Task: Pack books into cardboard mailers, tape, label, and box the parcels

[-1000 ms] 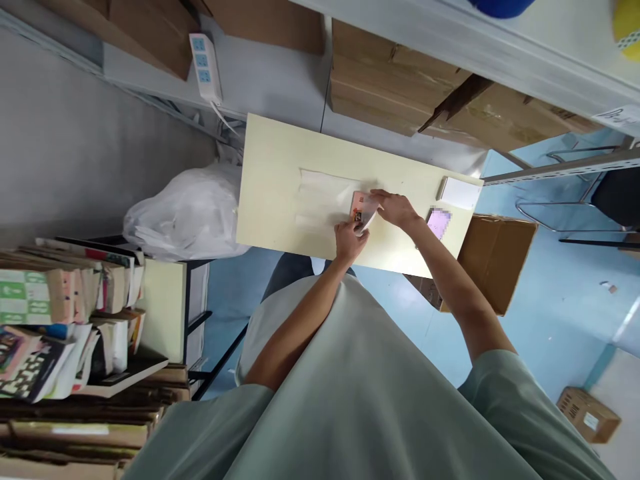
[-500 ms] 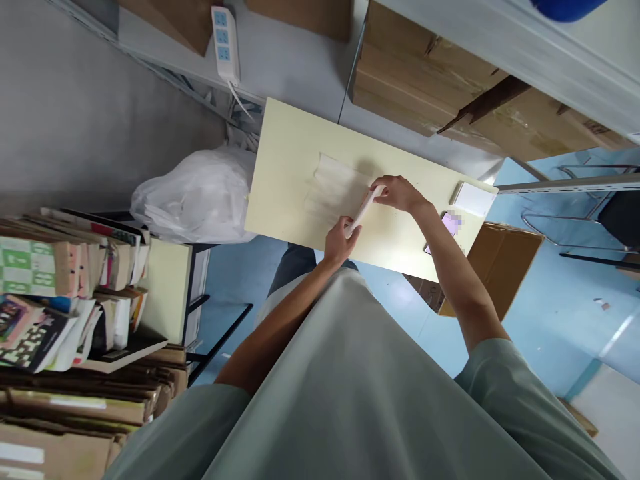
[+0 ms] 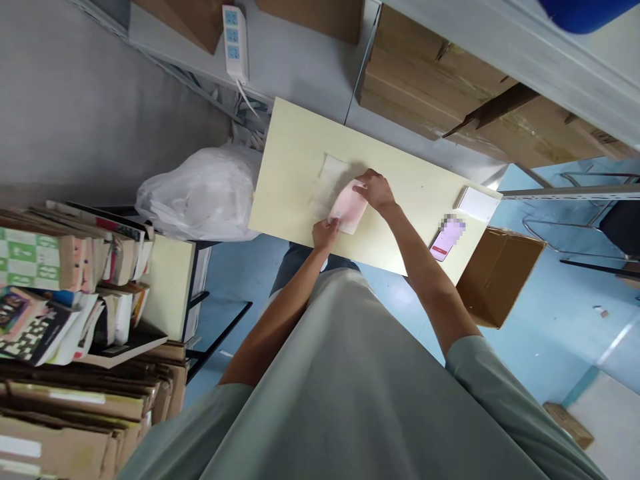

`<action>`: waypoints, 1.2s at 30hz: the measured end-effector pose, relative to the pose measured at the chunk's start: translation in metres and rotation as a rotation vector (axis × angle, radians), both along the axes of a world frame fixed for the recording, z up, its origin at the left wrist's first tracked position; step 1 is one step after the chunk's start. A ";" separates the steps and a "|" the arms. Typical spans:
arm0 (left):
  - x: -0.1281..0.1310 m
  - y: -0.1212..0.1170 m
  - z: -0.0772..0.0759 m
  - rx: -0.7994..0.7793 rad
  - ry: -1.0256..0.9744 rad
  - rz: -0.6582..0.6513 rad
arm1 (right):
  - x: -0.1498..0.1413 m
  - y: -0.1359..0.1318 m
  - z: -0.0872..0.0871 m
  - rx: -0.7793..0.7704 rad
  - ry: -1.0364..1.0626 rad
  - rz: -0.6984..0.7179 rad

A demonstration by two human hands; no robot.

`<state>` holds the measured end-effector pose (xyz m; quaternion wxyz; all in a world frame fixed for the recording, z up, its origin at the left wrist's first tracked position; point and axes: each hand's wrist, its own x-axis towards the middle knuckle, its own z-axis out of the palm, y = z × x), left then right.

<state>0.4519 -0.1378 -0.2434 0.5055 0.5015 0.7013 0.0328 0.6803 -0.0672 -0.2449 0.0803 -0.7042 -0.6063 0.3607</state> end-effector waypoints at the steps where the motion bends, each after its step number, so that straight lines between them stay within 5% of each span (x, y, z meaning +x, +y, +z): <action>1: -0.001 0.002 -0.001 -0.037 0.000 0.015 | -0.005 0.001 -0.005 0.004 -0.014 -0.023; 4: -0.007 0.007 0.000 -0.054 0.081 -0.013 | -0.017 0.003 -0.016 0.008 -0.051 -0.084; 8: -0.012 0.013 0.009 0.152 0.244 -0.061 | -0.026 -0.002 -0.019 0.029 -0.057 -0.185; 15: -0.004 0.025 0.028 0.387 0.048 -0.536 | -0.037 -0.060 0.000 0.116 -0.054 -0.575; 20: 0.014 0.025 0.027 0.359 0.032 -0.603 | -0.058 -0.098 -0.009 -0.029 0.160 -0.773; 27: 0.027 0.017 0.034 0.366 0.160 -0.679 | -0.078 -0.094 -0.031 0.111 0.502 -1.115; 36: -0.011 0.052 0.042 0.252 -0.088 -0.679 | -0.099 -0.077 0.020 0.181 0.515 -1.040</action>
